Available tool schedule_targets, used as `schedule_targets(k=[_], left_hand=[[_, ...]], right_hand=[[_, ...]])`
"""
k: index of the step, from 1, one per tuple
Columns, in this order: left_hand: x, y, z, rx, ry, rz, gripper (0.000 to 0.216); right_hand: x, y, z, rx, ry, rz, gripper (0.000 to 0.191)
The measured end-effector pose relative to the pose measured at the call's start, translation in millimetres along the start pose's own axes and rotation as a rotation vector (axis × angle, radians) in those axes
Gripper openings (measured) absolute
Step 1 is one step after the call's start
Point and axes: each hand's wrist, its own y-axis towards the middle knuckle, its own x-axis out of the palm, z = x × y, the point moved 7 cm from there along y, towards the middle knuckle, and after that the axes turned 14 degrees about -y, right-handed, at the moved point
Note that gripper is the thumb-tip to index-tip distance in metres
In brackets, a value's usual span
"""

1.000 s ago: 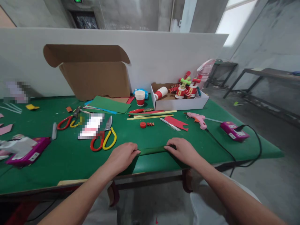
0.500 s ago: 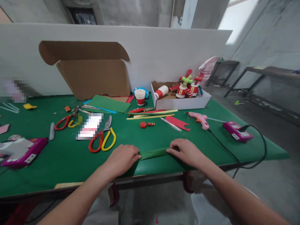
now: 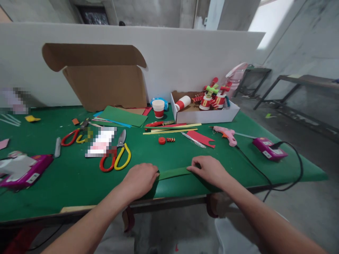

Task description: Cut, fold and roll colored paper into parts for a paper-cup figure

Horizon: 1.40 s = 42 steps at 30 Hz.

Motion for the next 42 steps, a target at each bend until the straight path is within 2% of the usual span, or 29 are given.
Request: schedule_targets(k=[16,25,29,32,35,37,42], left_hand=[[-1,-1,4,-0.026,0.028,-0.004,0.032],[3,-1,4,-0.019,0.102,-0.01,0.031],[0,-4,5,-0.042,0.182,0.049,0.026],[-5,-6,13,0.051,0.297,0.177,0.029],[-1,-9,22,0.23,0.363,0.257,0.062],[5,-10,23,0.315,0.372,0.275,0.075],[15,-9,20,0.384,0.374,0.263,0.076]], right_hand=[[1,7,2,0.034,-0.039,-0.057,0.027],[-1,6,11,0.042,0.019,-0.029,0.019],[0,6,12,0.029,0.038,-0.026,0.019],[1,6,13,0.02,0.039,-0.025,0.02],[2,6,13,0.008,0.041,-0.017,0.02],[2,7,14,0.003,0.041,-0.013,0.019],[2,7,14,0.005,0.038,-0.017,0.019]])
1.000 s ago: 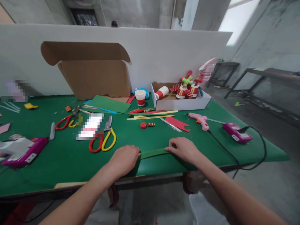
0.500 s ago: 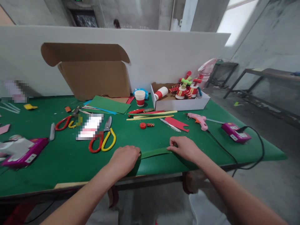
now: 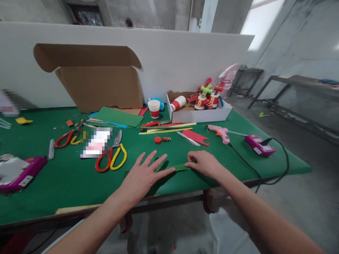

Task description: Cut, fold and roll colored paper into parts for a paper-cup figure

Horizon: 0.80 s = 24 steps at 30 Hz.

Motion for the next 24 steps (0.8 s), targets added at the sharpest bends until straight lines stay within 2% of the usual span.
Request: schedule_targets(k=[9,16,24], left_hand=[[1.4,1.3,4.0,-0.01,-0.011,-0.05,0.068],[4.1,1.9,4.5,-0.028,-0.011,-0.044,0.066],[6.7,1.8,5.8,-0.027,-0.005,-0.057,0.074]], right_hand=[[0.1,-0.1,1.1,0.004,0.038,0.009,0.019],[-1.2,-2.4,6.8,-0.144,0.308,-0.018,0.013],[0.0,-2.9,3.3,-0.144,0.202,0.001,0.014]])
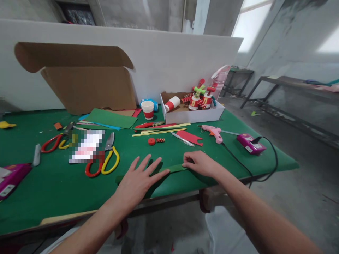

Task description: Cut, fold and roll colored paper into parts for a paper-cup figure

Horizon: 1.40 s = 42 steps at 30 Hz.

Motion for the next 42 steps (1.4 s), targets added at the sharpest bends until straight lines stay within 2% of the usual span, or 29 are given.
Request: schedule_targets(k=[17,22,25,28,30,31,33,34,35,36,38,42], left_hand=[[3,1,1,-0.026,-0.033,-0.049,0.073],[4,1,0,-0.027,-0.037,-0.049,0.075],[3,1,0,-0.031,-0.041,-0.072,0.076],[2,2,1,-0.033,-0.047,-0.09,0.077],[3,2,1,-0.026,-0.05,-0.086,0.077],[3,2,1,-0.022,-0.052,-0.078,0.075],[5,2,0,-0.022,-0.06,-0.055,0.067],[5,1,-1,-0.023,-0.065,-0.044,0.061],[6,1,-2,-0.025,-0.068,-0.035,0.056],[6,1,-3,-0.026,-0.069,-0.027,0.052],[6,1,-3,-0.017,-0.064,-0.018,0.05],[8,1,-2,0.003,-0.059,-0.005,0.055]], right_hand=[[-3,-2,-4,0.055,-0.109,0.004,0.012],[-6,-2,10,0.095,-0.126,0.049,0.006],[-24,-9,32,0.228,-0.176,0.151,0.01],[-50,-27,35,0.322,-0.231,0.434,0.022],[-57,-42,12,0.23,-0.239,0.662,0.032],[-50,-46,-7,0.098,-0.229,0.679,0.037],[-18,-51,-55,-0.292,-0.23,0.539,0.04],[1,-54,-74,-0.427,-0.262,0.437,0.045],[17,-56,-85,-0.474,-0.294,0.368,0.06],[30,-56,-90,-0.468,-0.314,0.304,0.077],[46,-56,-92,-0.446,-0.32,0.219,0.094],[50,-56,-82,-0.414,-0.298,0.138,0.096]])
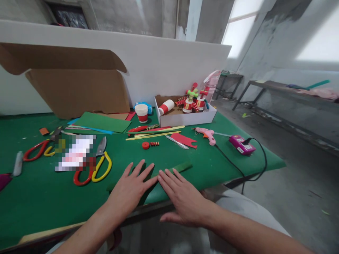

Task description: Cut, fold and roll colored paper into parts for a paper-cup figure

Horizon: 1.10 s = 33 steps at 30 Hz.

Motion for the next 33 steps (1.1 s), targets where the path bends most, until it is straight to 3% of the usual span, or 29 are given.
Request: schedule_targets(k=[28,31,33], left_hand=[[-2,1,3,-0.029,0.014,-0.058,0.072],[-1,1,2,-0.03,0.023,-0.057,0.072],[0,1,2,-0.025,0.03,-0.056,0.072]], right_hand=[[-6,-13,25,0.052,0.071,-0.128,0.089],[-7,-14,30,0.05,0.084,-0.108,0.087],[-11,-13,39,0.08,0.103,-0.042,0.076]])
